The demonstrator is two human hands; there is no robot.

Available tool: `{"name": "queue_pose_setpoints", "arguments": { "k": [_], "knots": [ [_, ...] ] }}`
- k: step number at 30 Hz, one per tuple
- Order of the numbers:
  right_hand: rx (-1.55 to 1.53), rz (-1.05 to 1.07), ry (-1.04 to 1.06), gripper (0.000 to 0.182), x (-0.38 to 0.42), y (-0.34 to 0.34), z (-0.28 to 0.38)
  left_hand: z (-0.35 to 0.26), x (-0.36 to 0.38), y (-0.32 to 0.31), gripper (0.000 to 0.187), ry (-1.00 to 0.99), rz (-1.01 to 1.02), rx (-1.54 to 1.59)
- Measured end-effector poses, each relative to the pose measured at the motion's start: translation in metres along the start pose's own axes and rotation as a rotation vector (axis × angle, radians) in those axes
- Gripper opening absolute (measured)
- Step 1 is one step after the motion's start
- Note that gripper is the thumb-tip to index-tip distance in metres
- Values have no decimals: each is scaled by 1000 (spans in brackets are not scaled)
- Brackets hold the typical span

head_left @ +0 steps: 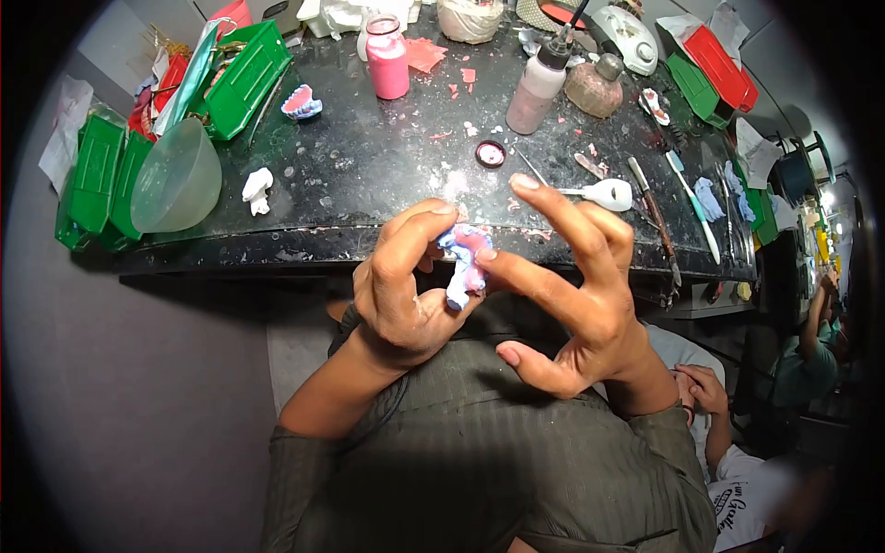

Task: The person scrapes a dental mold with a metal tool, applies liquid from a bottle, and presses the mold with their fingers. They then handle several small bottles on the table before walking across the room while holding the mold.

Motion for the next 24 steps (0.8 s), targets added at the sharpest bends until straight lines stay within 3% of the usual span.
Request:
{"name": "queue_pose_setpoints", "arguments": {
  "k": [9,13,17,21,24],
  "knots": [
    [121,39,13,58,2,-4,-2,-14,-8,0,58,-124,14,-96],
    [-9,58,4,57,4,-6,1,-14,-6,-2,57,-147,18,-117],
    [89,2,1,57,2,-1,-5,-5,0,-1,61,-46,5,-14],
    [-20,34,23,59,9,-7,2,4,0,-1,67,47,-19,46],
    [-42,-64,-11,50,6,22,-8,10,7,-4,81,143,65,94]
  ]
}}
Point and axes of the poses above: each hand's wrist, its own x-axis away from the middle knuckle, its own y-axis out of the back of the hand, z = x × y, the point moved 10 cm from there along -x, towards the middle knuckle, and after that the axes turned 11 degrees about -x, right-handed, at the moved point
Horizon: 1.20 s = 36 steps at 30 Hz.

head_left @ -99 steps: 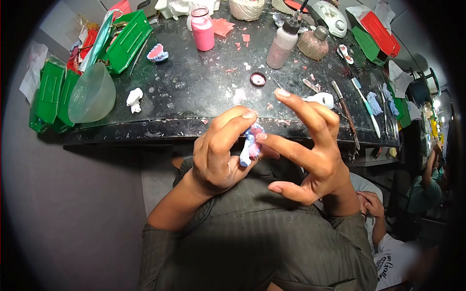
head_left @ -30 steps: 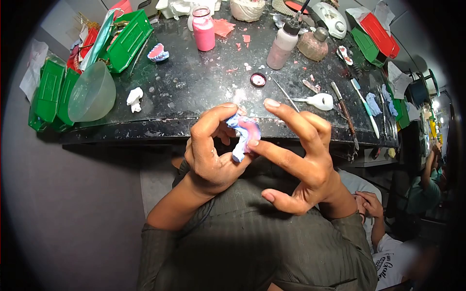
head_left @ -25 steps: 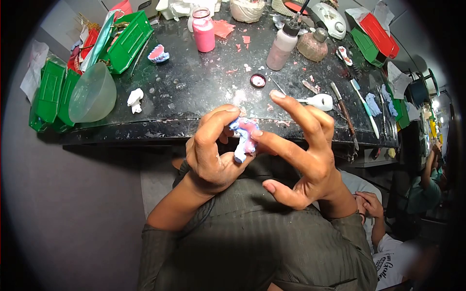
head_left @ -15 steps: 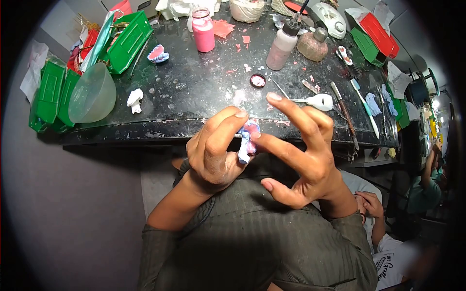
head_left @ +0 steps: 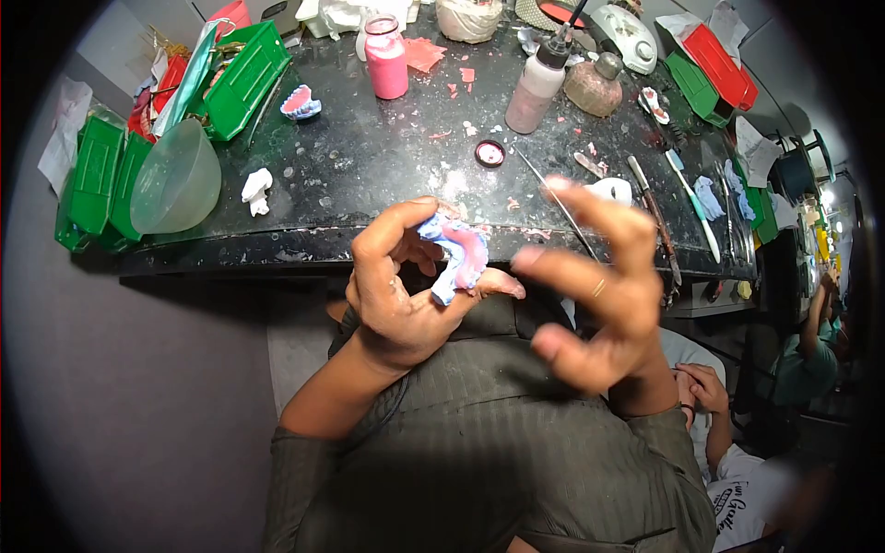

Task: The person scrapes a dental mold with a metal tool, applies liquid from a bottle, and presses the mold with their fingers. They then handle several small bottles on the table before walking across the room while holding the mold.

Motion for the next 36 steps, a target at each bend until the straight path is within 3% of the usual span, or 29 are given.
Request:
{"name": "queue_pose_setpoints", "arguments": {
  "k": [3,5,7,12,15,17,20,24,28,36],
  "knots": [
    [307,-121,-266,37,7,37,-56,1,-3,1,91,29,14,87],
    [512,-41,-403,40,30,51,-102,8,-3,0,93,78,12,227],
    [462,-29,-489,40,41,55,-119,9,-4,0,93,101,7,277],
    [343,-53,-543,37,44,60,-125,6,-7,-1,96,153,41,357],
    [253,-99,-586,35,46,61,-129,1,-8,4,101,88,30,281],
    [207,-153,-628,37,52,64,-134,-6,-12,8,93,60,11,275],
    [246,-164,-582,38,52,67,-132,-20,-17,9,95,-50,47,267],
    [281,-137,-575,39,51,69,-131,-14,-5,16,111,88,53,134],
    [301,-127,-590,39,51,70,-130,-31,-9,23,117,-16,35,49],
    [298,-135,-619,37,53,71,-133,-47,-16,31,110,-109,6,99]
  ]
}}
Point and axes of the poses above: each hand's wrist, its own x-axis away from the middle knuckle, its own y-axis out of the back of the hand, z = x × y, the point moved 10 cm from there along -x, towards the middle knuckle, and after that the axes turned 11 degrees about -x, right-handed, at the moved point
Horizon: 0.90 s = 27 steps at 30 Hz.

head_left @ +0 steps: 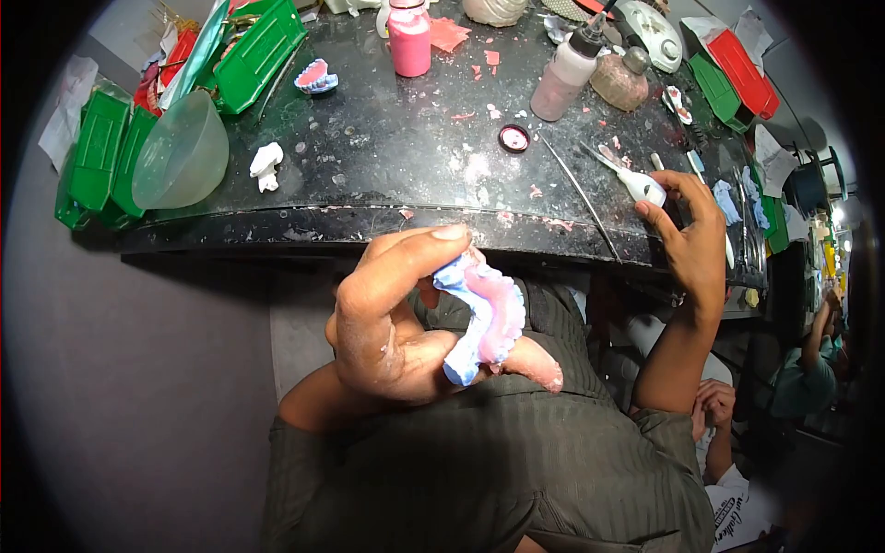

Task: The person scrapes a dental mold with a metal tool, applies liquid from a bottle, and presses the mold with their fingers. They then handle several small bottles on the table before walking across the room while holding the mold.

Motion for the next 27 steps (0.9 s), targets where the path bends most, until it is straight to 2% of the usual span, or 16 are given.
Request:
{"name": "queue_pose_setpoints", "arguments": {
  "k": [27],
  "knots": [
    [-32,-16,-43,40,1,-2,-4,-14,-2,4,109,-81,-50,-122]
  ]
}}
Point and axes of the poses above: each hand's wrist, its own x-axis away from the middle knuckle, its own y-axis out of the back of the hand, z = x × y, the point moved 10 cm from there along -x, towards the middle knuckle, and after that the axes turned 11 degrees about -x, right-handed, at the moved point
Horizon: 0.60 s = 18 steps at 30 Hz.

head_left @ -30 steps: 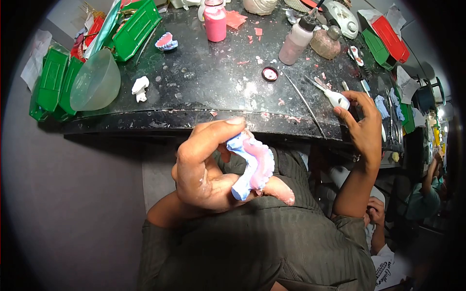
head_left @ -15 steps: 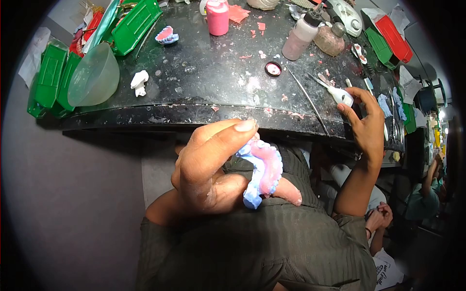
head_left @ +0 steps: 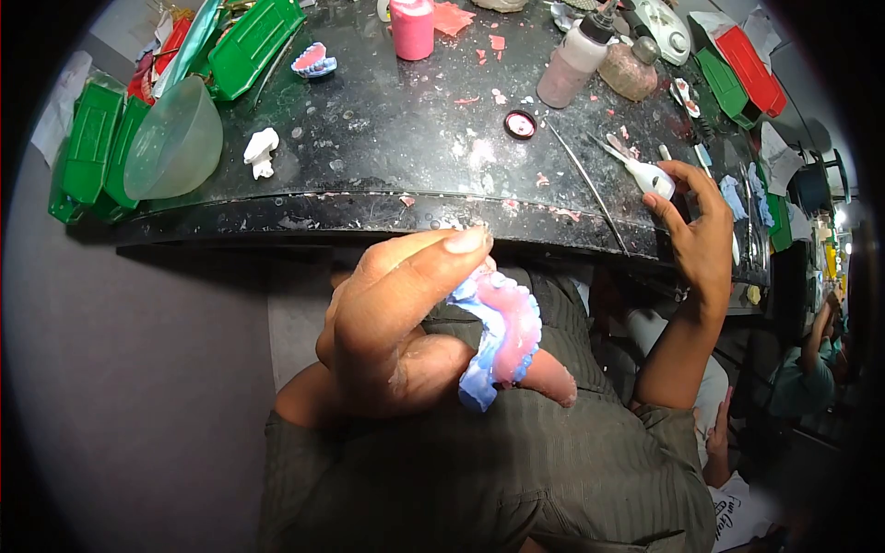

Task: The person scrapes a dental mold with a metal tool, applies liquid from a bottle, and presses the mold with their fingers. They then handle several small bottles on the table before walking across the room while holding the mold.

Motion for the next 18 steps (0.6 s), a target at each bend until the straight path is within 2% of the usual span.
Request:
{"name": "queue_pose_setpoints", "arguments": {
  "k": [9,12,15,18],
  "knots": [
    [-4,5,-3,41,0,-1,-1,0,3,-1,109,-39,44,-41],
    [0,22,-12,40,0,-2,0,-3,0,4,109,-20,-14,-40],
    [-8,18,-16,39,0,-3,0,-2,-5,4,104,-76,33,-43],
    [-15,18,-31,38,1,-3,-4,-15,-10,4,104,-272,-25,-225]
  ]
}}
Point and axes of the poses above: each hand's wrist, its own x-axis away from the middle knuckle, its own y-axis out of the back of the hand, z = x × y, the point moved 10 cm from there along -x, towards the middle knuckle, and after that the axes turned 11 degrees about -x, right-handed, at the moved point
